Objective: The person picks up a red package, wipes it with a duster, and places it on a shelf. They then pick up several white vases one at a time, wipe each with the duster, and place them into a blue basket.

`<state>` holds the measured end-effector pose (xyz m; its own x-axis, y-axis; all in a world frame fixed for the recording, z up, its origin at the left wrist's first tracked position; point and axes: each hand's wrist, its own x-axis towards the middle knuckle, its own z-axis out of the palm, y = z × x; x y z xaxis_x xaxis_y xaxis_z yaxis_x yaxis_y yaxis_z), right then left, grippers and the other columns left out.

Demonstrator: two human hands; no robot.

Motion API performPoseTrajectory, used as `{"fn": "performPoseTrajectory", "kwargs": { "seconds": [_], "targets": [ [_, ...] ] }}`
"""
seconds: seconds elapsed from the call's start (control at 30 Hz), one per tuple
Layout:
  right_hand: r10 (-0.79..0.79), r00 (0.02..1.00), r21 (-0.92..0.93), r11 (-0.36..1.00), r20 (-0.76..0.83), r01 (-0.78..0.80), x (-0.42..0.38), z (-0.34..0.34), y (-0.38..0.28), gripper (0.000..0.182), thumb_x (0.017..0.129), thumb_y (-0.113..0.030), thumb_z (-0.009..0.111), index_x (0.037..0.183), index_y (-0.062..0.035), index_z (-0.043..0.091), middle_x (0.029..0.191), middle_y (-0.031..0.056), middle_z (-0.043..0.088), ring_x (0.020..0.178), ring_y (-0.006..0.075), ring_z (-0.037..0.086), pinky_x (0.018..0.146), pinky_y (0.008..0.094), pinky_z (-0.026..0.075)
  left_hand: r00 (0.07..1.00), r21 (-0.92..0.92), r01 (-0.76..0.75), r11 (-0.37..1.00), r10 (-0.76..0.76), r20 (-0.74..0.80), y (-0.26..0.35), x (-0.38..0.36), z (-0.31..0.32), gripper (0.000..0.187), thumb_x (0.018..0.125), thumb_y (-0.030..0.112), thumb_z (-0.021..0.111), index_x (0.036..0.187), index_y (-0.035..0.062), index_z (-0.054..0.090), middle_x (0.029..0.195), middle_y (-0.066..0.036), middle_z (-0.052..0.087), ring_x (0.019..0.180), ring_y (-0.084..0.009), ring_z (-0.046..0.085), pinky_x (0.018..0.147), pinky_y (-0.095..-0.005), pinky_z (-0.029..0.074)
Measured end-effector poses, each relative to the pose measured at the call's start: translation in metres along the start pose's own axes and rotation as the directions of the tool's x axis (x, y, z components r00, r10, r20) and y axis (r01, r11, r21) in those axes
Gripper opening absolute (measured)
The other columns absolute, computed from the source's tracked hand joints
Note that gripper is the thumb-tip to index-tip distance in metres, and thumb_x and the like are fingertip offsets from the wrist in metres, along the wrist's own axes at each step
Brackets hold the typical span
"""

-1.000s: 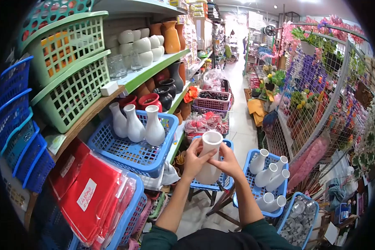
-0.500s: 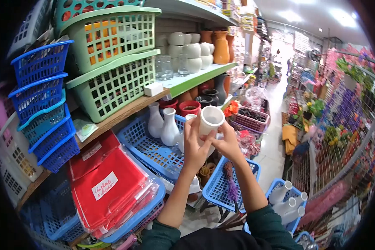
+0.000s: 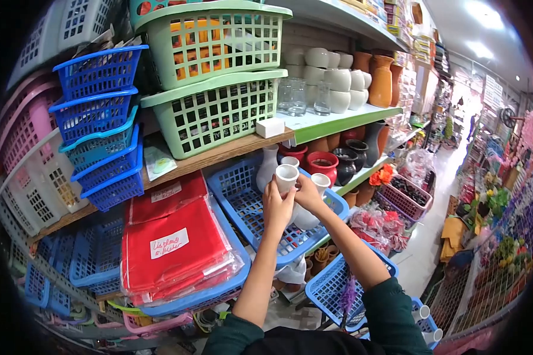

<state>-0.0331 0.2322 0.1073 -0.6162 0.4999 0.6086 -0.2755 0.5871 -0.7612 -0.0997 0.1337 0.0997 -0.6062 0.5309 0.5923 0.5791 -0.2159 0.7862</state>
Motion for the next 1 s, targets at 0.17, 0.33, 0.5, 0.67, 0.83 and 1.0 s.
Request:
{"fn": "performPoseTrajectory", "kwargs": {
  "seconds": [0.17,0.33,0.5,0.67,0.83,1.0],
  "targets": [
    [0.090,0.995,-0.227,0.971,0.047,-0.077,0.017,0.011,0.019,0.056,0.060,-0.019,0.076,0.110,-0.0033,0.057,0.097,0.0163,0.065,0.086,0.0269,0.064,0.075,0.0351,0.050,0.986,0.142,0.164,0.976,-0.158,-0.049,-0.013,0.006,-0.003,0.066,0.078,0.030,0.065,0.131,0.0005,0.038,0.123,-0.024,0.043,0.112,-0.0347,0.047,0.094,-0.0381,0.039],
    [0.053,0.995,-0.202,0.979,0.089,-0.034,0.038,0.030,0.044,0.053,0.060,-0.021,0.076,0.106,-0.0021,0.058,0.094,0.0195,0.065,0.089,0.0325,0.063,0.076,0.0381,0.049,0.969,-0.118,0.246,0.962,-0.248,0.004,-0.042,0.018,0.002,0.076,0.076,0.034,0.064,0.132,-0.0070,0.031,0.131,-0.028,0.037,0.121,-0.0387,0.038,0.100,-0.0403,0.032],
    [0.037,0.999,-0.298,0.954,0.012,-0.032,0.058,0.049,0.078,0.037,0.070,-0.028,0.067,0.093,0.0013,0.061,0.089,0.0256,0.063,0.089,0.0397,0.060,0.075,0.0436,0.048,0.914,-0.175,0.385,0.906,-0.400,-0.064,-0.030,0.041,0.009,0.076,0.075,0.032,0.063,0.133,-0.0051,0.031,0.134,-0.023,0.039,0.124,-0.0278,0.039,0.101,-0.0322,0.030],
    [0.052,0.998,-0.237,0.970,0.021,-0.045,0.069,0.060,0.110,0.039,0.072,-0.032,0.065,0.093,0.0015,0.061,0.090,0.0260,0.062,0.088,0.0406,0.061,0.074,0.0454,0.049,0.835,-0.040,0.513,0.858,-0.509,-0.210,-0.060,0.061,0.023,0.071,0.070,0.034,0.063,0.125,-0.0048,0.041,0.125,-0.025,0.046,0.119,-0.0302,0.045,0.098,-0.0336,0.035],
    [0.024,0.998,-0.391,0.920,0.063,0.003,0.079,0.061,0.102,0.041,0.073,-0.033,0.064,0.097,-0.0004,0.060,0.094,0.0261,0.062,0.091,0.0404,0.059,0.078,0.0449,0.047,0.860,-0.104,0.431,0.896,-0.443,-0.252,-0.073,0.077,0.019,0.058,0.070,0.028,0.059,0.117,-0.0048,0.047,0.120,-0.023,0.051,0.113,-0.0300,0.050,0.093,-0.0338,0.038],
    [0.001,0.999,-0.316,0.949,0.050,0.015,0.090,0.067,0.109,0.048,0.071,-0.035,0.065,0.100,0.0027,0.057,0.099,0.0271,0.060,0.097,0.0404,0.057,0.083,0.0436,0.045,0.865,-0.301,0.423,0.855,-0.479,-0.146,-0.082,0.093,0.015,0.039,0.071,0.019,0.054,0.105,-0.0015,0.055,0.106,-0.017,0.059,0.101,-0.0258,0.054,0.085,-0.0338,0.042]
  ]
}}
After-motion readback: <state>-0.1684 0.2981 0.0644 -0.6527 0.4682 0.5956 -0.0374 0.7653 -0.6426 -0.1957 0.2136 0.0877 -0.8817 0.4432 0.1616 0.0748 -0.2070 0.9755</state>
